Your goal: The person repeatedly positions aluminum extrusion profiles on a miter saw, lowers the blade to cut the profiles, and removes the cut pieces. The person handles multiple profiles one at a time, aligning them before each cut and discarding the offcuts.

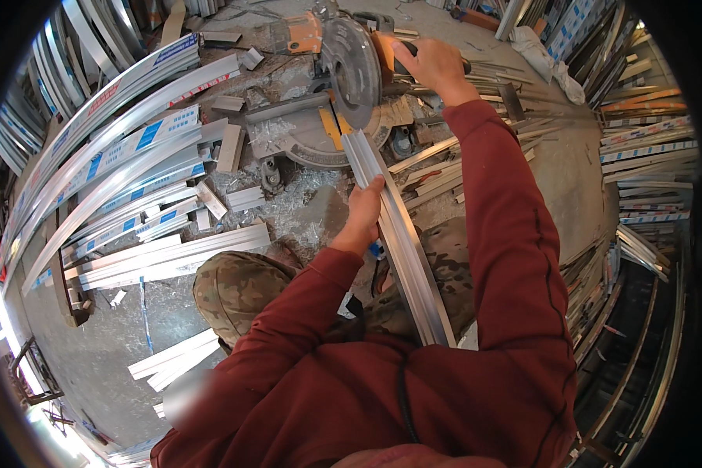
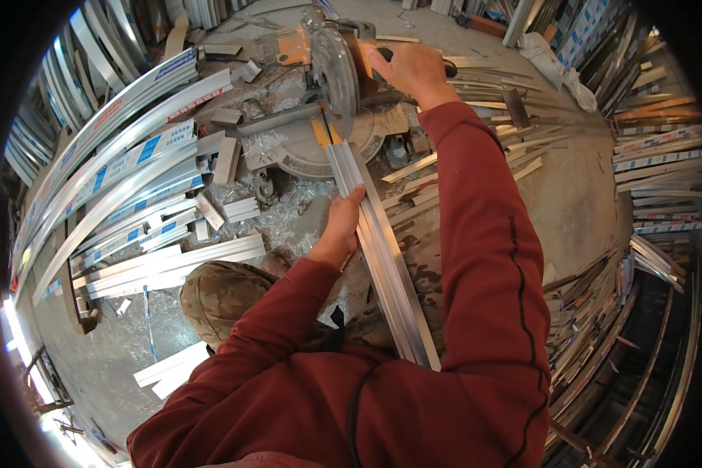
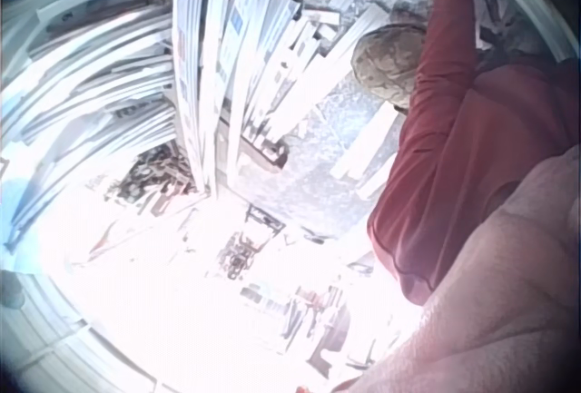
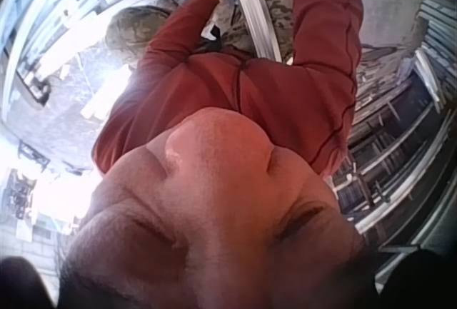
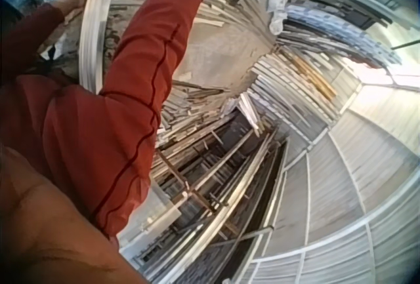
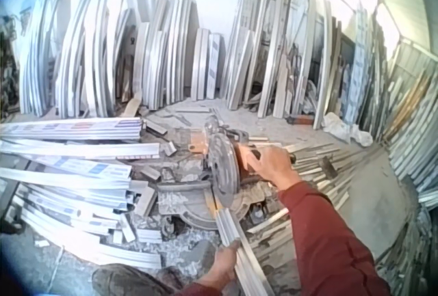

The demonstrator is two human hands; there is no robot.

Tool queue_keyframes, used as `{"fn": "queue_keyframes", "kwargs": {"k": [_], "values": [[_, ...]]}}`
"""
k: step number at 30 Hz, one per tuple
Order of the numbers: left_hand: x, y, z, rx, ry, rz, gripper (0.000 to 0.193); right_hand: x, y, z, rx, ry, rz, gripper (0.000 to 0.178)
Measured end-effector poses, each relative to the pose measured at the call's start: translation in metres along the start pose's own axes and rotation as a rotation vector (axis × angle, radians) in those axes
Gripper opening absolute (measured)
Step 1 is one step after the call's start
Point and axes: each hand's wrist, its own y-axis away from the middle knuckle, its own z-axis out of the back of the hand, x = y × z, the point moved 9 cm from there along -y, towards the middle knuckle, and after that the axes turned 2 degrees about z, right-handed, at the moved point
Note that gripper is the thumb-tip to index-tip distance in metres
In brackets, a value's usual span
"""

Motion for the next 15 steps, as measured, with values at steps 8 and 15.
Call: {"fn": "queue_keyframes", "kwargs": {"k": [8,15], "values": [[-0.001,0.002,0.000,-0.046,-0.005,-0.009,0.042,0.004,-0.004,0.008,0.042,-0.019,-0.046,0.070],[-0.007,0.008,-0.006,-0.035,-0.026,0.006,0.042,0.003,0.002,0.005,0.047,0.022,-0.040,0.068]]}}
